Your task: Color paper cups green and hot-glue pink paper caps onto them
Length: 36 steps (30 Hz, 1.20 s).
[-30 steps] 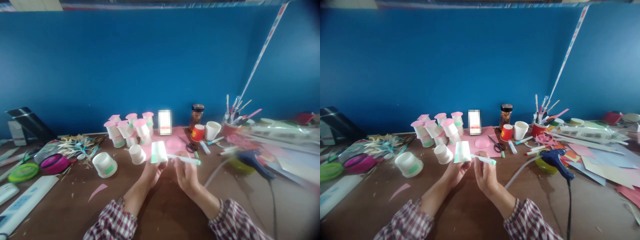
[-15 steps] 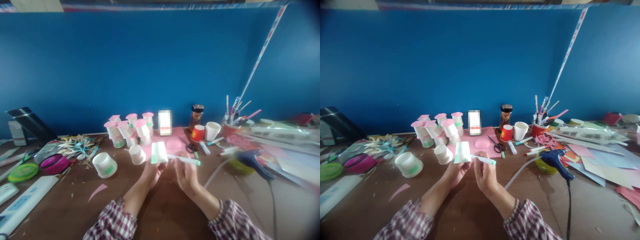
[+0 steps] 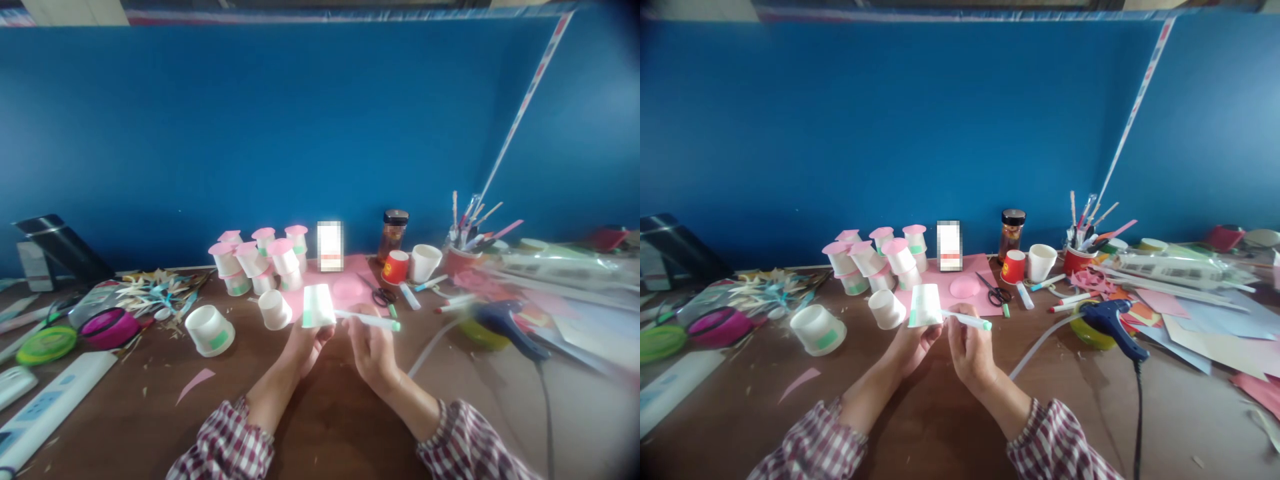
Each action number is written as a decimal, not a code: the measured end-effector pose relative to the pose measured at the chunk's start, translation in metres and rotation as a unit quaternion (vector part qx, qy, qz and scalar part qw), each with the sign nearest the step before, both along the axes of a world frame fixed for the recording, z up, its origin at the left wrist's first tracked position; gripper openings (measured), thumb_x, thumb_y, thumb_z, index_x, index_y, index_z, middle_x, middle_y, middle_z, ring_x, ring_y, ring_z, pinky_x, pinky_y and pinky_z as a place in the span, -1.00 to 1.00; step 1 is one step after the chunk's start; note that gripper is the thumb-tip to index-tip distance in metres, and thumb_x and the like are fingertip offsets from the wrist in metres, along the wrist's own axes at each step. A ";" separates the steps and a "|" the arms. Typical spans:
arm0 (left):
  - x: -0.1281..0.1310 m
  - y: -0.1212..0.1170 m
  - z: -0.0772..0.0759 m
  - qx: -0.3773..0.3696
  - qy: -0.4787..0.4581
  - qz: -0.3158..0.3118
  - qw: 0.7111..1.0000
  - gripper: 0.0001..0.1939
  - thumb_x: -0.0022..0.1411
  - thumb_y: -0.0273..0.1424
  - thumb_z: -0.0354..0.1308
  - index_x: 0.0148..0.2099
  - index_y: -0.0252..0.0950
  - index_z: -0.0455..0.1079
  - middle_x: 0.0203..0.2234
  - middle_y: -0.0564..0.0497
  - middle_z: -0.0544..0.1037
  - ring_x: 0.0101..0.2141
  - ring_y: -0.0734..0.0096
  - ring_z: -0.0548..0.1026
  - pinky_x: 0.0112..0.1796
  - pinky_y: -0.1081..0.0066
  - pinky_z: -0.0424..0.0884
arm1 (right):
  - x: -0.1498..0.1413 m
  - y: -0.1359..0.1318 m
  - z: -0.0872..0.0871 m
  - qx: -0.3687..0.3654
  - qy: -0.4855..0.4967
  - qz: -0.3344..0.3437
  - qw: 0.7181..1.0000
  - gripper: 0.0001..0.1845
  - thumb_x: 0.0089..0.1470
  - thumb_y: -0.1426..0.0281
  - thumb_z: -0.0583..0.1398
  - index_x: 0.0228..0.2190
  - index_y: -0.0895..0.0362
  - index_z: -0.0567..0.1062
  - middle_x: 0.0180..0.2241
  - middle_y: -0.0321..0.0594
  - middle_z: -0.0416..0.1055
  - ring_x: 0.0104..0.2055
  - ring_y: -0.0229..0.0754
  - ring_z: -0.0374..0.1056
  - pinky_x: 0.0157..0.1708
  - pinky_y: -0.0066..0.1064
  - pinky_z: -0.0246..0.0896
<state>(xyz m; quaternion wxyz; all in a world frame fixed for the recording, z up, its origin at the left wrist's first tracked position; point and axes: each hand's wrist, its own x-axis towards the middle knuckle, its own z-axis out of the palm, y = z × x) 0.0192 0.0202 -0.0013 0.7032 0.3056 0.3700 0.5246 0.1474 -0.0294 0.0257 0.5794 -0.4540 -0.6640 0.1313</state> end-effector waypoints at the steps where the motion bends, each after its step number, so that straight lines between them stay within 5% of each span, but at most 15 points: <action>1: 0.000 0.000 0.000 -0.002 0.001 0.000 1.000 -0.76 -0.15 -0.48 0.33 -0.38 -0.31 0.35 -0.45 0.06 0.46 -0.45 0.58 0.40 -0.44 0.56 0.33 | 0.000 0.000 0.000 0.001 0.000 0.000 1.000 -0.82 0.22 0.39 -0.01 -0.36 0.14 0.35 -0.47 -0.23 0.35 -0.47 -0.25 0.29 -0.44 -0.42 0.22; 36: -0.003 0.004 -0.006 0.011 -0.017 0.006 1.000 -0.76 -0.06 -0.52 0.27 -0.30 -0.29 0.33 -0.48 0.11 0.41 -0.44 0.62 0.40 -0.38 0.60 0.36 | 0.000 -0.001 -0.003 -0.018 0.022 -0.011 1.000 -0.89 0.19 0.43 0.02 -0.35 0.13 0.33 -0.48 -0.27 0.35 -0.47 -0.27 0.31 -0.43 -0.46 0.23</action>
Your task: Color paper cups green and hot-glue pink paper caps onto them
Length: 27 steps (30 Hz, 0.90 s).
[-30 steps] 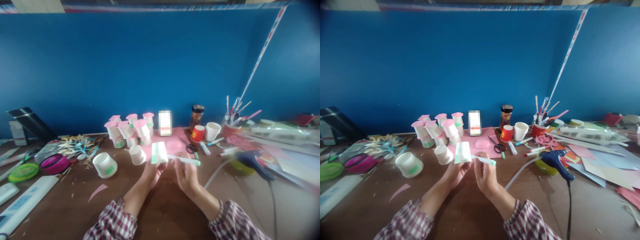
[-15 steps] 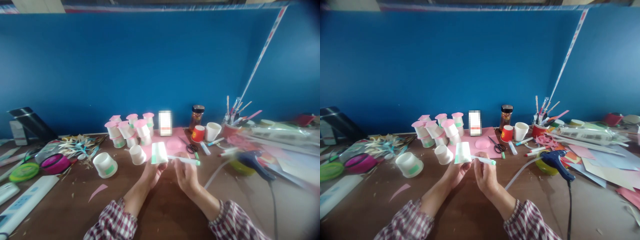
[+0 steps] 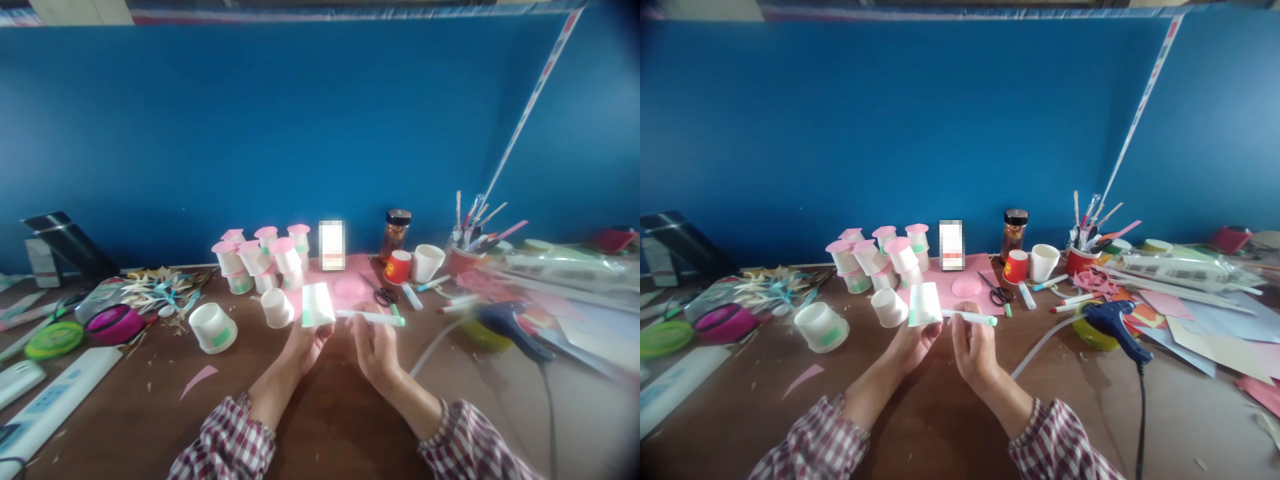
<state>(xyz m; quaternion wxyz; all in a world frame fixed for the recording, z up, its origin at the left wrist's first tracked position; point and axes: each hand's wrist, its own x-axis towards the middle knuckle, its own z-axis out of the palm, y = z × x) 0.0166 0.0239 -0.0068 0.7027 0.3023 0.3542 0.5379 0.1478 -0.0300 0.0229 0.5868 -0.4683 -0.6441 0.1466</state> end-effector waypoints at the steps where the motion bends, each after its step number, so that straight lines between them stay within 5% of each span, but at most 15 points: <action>1: 0.000 0.000 0.000 -0.001 0.000 0.001 1.000 -0.76 -0.06 -0.52 0.27 -0.30 -0.29 0.32 -0.48 0.11 0.41 -0.45 0.62 0.40 -0.39 0.60 0.36 | 0.000 0.000 0.000 -0.001 0.002 0.001 1.000 -0.90 0.19 0.43 0.02 -0.35 0.13 0.32 -0.48 -0.27 0.34 -0.47 -0.28 0.31 -0.44 -0.47 0.23; 27: 0.000 0.000 0.003 -0.010 -0.020 0.002 1.000 -0.75 -0.11 -0.59 0.25 -0.35 -0.29 0.30 -0.56 0.15 0.34 -0.47 0.62 0.37 -0.38 0.59 0.37 | -0.001 0.000 -0.005 0.015 -0.004 0.011 1.000 -0.92 0.16 0.47 0.04 -0.38 0.12 0.31 -0.53 -0.31 0.37 -0.52 -0.31 0.33 -0.43 -0.48 0.25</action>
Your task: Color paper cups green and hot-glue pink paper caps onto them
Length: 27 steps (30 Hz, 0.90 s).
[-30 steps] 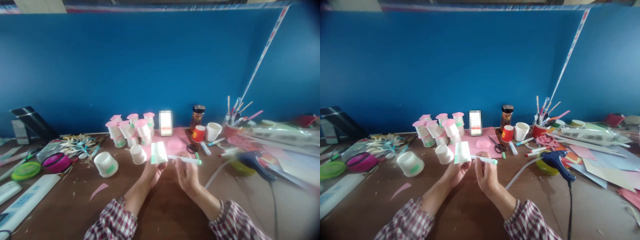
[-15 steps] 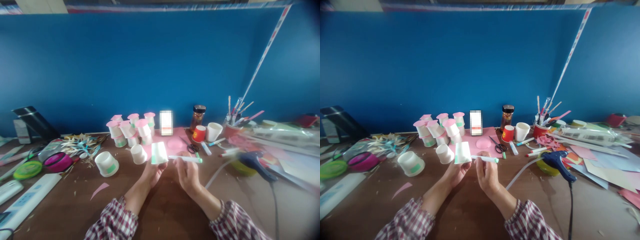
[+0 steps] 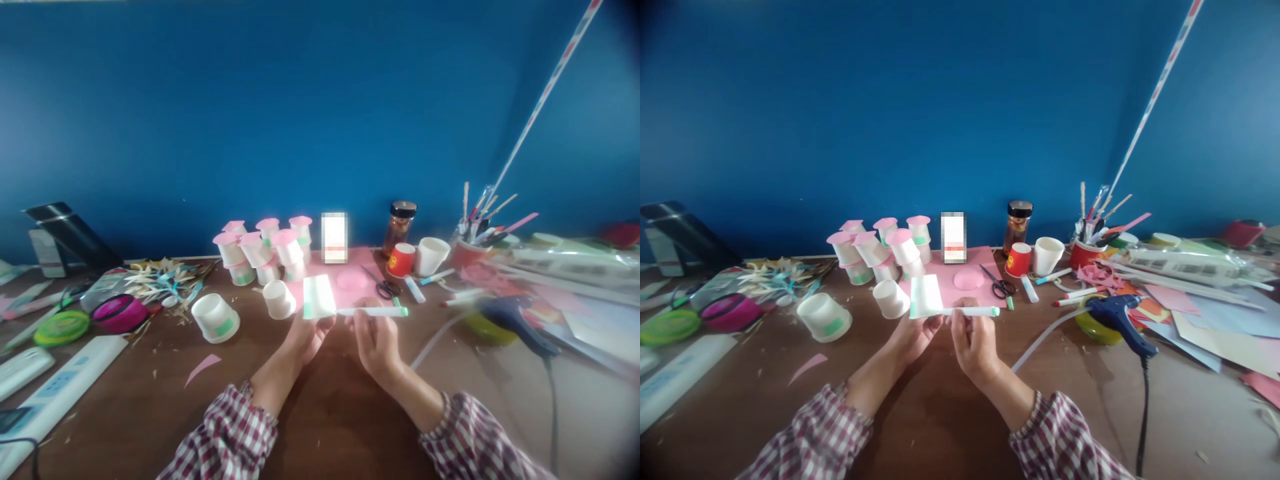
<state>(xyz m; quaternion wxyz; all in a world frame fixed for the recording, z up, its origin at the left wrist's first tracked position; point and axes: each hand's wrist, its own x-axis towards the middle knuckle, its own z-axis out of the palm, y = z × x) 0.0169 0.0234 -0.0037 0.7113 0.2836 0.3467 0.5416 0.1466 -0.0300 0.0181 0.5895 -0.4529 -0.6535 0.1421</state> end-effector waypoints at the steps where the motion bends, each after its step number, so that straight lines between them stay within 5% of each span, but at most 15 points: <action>1: 0.000 0.000 0.000 0.001 -0.002 0.000 1.000 -0.75 -0.12 -0.61 0.24 -0.35 -0.29 0.31 -0.57 0.15 0.34 -0.48 0.62 0.36 -0.39 0.59 0.36 | 0.000 0.000 0.000 0.003 -0.009 0.004 1.000 -0.91 0.16 0.48 0.04 -0.38 0.12 0.31 -0.51 -0.30 0.38 -0.51 -0.30 0.34 -0.42 -0.48 0.25; 27: 0.000 0.000 -0.003 0.000 -0.005 -0.008 1.000 -0.73 -0.14 -0.60 0.24 -0.32 -0.28 0.32 -0.51 0.13 0.41 -0.47 0.60 0.39 -0.41 0.58 0.36 | -0.001 0.001 0.000 -0.029 -0.012 0.021 0.999 -0.89 0.18 0.42 0.02 -0.38 0.12 0.32 -0.53 -0.30 0.36 -0.50 -0.28 0.34 -0.41 -0.47 0.25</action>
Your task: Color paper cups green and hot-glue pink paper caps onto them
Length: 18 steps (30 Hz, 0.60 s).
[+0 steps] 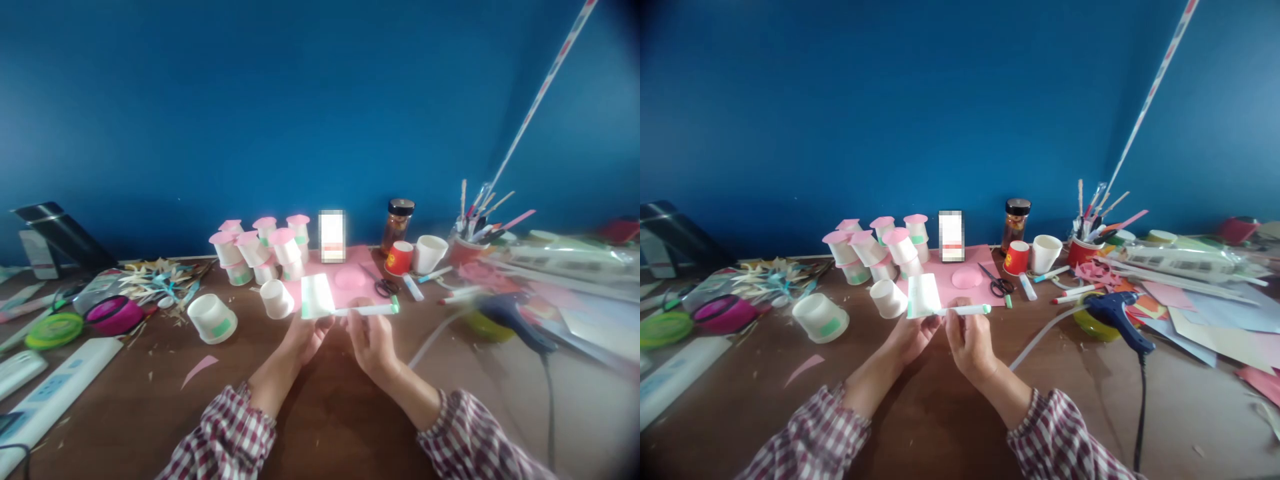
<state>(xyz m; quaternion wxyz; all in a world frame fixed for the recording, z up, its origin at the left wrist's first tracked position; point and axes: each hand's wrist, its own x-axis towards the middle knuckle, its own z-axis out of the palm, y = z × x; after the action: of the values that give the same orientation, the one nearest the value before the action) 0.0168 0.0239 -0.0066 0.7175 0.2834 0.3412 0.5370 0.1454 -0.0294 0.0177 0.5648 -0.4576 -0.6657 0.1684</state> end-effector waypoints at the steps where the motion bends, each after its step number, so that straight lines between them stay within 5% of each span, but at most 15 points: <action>1: 0.000 0.000 0.000 0.000 0.000 -0.001 1.000 -0.73 -0.13 -0.59 0.25 -0.33 -0.29 0.33 -0.51 0.12 0.41 -0.46 0.59 0.39 -0.41 0.58 0.36 | 0.000 0.000 0.000 0.001 -0.001 -0.001 1.000 -0.88 0.18 0.42 0.02 -0.38 0.12 0.32 -0.53 -0.30 0.36 -0.50 -0.28 0.34 -0.41 -0.47 0.25; 18: -0.001 -0.002 0.001 0.012 -0.009 -0.018 1.000 -0.76 -0.14 -0.49 0.34 -0.42 -0.30 0.32 -0.54 0.14 0.40 -0.48 0.60 0.38 -0.39 0.56 0.35 | 0.001 0.002 -0.001 0.003 0.000 -0.018 1.000 -0.86 0.18 0.40 0.02 -0.42 0.11 0.31 -0.56 -0.31 0.36 -0.51 -0.27 0.33 -0.42 -0.46 0.24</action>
<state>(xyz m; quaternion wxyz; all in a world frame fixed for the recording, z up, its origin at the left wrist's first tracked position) 0.0161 0.0218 -0.0051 0.7265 0.2931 0.3231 0.5310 0.1468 -0.0269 0.0165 0.5695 -0.4676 -0.6578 0.1560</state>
